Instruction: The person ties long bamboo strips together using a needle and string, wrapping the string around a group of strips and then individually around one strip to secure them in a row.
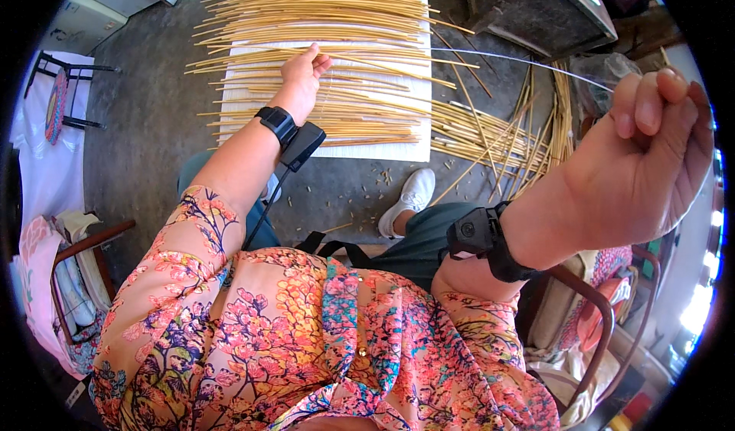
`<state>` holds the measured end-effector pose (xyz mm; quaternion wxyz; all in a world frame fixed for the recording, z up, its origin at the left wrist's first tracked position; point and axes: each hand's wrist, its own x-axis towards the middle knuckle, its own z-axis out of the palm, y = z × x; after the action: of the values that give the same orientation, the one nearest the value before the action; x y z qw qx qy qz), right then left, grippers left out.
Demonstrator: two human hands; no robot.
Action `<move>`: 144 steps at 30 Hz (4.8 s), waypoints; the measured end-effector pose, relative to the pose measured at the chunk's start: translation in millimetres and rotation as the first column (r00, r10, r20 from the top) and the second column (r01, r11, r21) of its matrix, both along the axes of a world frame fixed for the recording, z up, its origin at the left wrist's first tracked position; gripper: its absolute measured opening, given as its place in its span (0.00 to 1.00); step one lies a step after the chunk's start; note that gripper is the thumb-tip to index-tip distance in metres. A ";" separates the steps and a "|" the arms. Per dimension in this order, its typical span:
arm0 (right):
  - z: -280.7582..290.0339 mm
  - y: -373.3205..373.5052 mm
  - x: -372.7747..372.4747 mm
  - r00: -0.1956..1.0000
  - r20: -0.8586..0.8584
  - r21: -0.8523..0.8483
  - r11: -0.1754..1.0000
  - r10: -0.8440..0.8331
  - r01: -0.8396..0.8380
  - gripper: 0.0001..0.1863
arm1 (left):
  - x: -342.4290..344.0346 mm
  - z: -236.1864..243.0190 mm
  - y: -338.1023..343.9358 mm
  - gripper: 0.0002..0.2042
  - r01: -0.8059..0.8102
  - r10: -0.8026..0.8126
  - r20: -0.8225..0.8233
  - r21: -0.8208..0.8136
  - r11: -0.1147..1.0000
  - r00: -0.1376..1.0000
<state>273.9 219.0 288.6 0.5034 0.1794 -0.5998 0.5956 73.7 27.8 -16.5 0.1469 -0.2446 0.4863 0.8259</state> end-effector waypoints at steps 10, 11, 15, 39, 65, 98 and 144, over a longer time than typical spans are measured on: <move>-3.5 -6.0 -6.8 0.998 0.050 0.003 1.000 0.022 -0.022 0.09 | 2.3 5.7 1.4 0.09 -0.031 0.037 0.053 -0.100 0.995 0.998; -3.8 -3.8 -7.4 0.998 0.052 0.000 1.000 0.028 -0.028 0.09 | 2.0 5.5 0.0 0.09 -0.025 0.030 0.052 -0.095 0.995 0.998; -6.4 2.4 -11.1 0.997 0.063 -0.022 0.999 0.049 -0.047 0.09 | -3.6 -3.1 -8.9 0.09 -0.008 0.010 0.029 -0.057 0.998 1.000; -17.2 -6.6 -21.3 0.997 0.073 -0.062 0.998 0.006 -0.002 0.10 | -11.1 -11.0 -19.8 0.06 -0.363 -0.959 -0.108 -0.932 0.006 0.261; 1.2 8.0 3.7 1.000 -0.007 -0.158 0.987 0.017 -0.018 0.08 | -23.4 -14.6 -25.0 0.01 -0.307 -0.955 -0.134 -0.951 0.049 0.263; -8.9 6.0 -11.3 1.000 -0.015 -0.088 0.996 -0.018 0.016 0.10 | -17.1 -16.9 -30.5 0.07 -0.351 -0.872 -0.335 -0.913 0.207 0.357; -63.1 11.0 -46.3 0.973 0.181 -0.214 0.960 -0.142 0.180 0.07 | 44.0 9.6 -64.2 0.42 -0.105 -0.917 0.372 -0.916 -0.388 0.146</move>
<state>227.6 230.0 225.5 0.5167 0.0209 -0.5789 0.6304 117.6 -36.5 -6.9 0.1380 0.3881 0.9109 0.0249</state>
